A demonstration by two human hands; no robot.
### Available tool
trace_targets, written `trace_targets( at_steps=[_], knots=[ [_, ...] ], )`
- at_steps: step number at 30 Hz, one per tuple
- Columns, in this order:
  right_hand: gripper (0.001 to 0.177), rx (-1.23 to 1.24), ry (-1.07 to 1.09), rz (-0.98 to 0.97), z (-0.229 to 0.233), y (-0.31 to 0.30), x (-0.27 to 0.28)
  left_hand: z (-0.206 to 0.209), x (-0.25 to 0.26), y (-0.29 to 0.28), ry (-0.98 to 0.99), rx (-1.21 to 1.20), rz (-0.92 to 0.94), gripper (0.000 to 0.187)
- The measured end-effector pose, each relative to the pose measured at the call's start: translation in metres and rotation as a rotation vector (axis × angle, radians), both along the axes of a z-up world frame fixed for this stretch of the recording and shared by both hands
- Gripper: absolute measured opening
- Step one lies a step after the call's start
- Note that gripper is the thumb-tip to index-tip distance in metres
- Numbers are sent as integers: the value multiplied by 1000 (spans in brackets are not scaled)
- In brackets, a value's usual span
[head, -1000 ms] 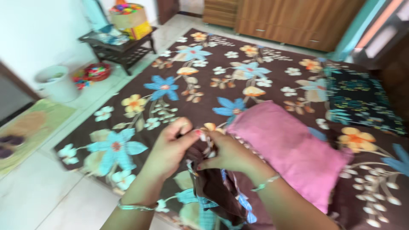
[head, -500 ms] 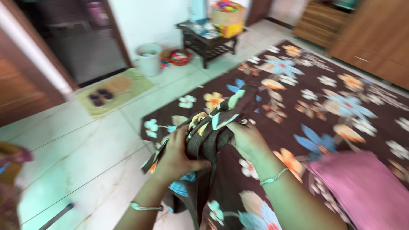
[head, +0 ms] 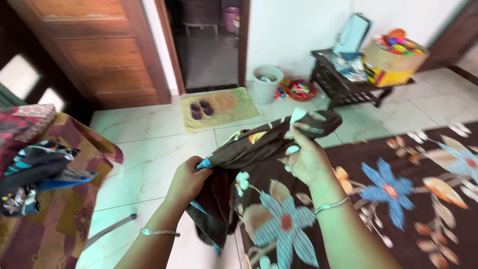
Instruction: The person inserts a white pillow into a brown floral pillowcase by hand and then pulls a pink pillowcase over it. They also pick up a brown bag containing various small items from the floor.
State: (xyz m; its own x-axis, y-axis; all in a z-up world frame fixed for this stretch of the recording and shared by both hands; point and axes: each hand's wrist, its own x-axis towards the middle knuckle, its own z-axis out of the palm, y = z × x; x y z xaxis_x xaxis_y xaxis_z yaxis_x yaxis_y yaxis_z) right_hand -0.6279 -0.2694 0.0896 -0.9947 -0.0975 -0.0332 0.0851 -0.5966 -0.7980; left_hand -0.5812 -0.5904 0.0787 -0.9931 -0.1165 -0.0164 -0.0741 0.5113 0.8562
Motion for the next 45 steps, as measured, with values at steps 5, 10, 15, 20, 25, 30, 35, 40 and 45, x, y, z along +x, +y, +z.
trace_targets(
  at_steps=[5,10,15,20,25,30,35,40,45],
  knots=[
    [64,703,150,-274,-30,-22,-80,-5,-67,-45,122,194,138,23],
    [109,1540,684,-662,-29,-77,-129,2,-145,-78,118,435,108,17],
    [114,1272,213,221,31,-171,-169,34,-228,-89,116,527,-59,14],
    [111,1464,107,78,55,-210,-207,53,-297,-74,97,448,-116,21],
    [112,1487,-152,143,57,-171,-270,37,-380,-59,433,211,-188,24],
    [92,1086,114,33,12,-179,-370,29,-463,-23,33,504,-306,32],
    [55,843,82,-187,-18,-153,-488,46,-557,-9,-31,821,-656,36],
    [36,728,19,-296,-17,-115,-586,36,-652,-20,-63,827,-602,25],
    [32,538,-20,-383,-19,-94,-674,-2,-767,-15,-31,616,-530,18]
  ],
)
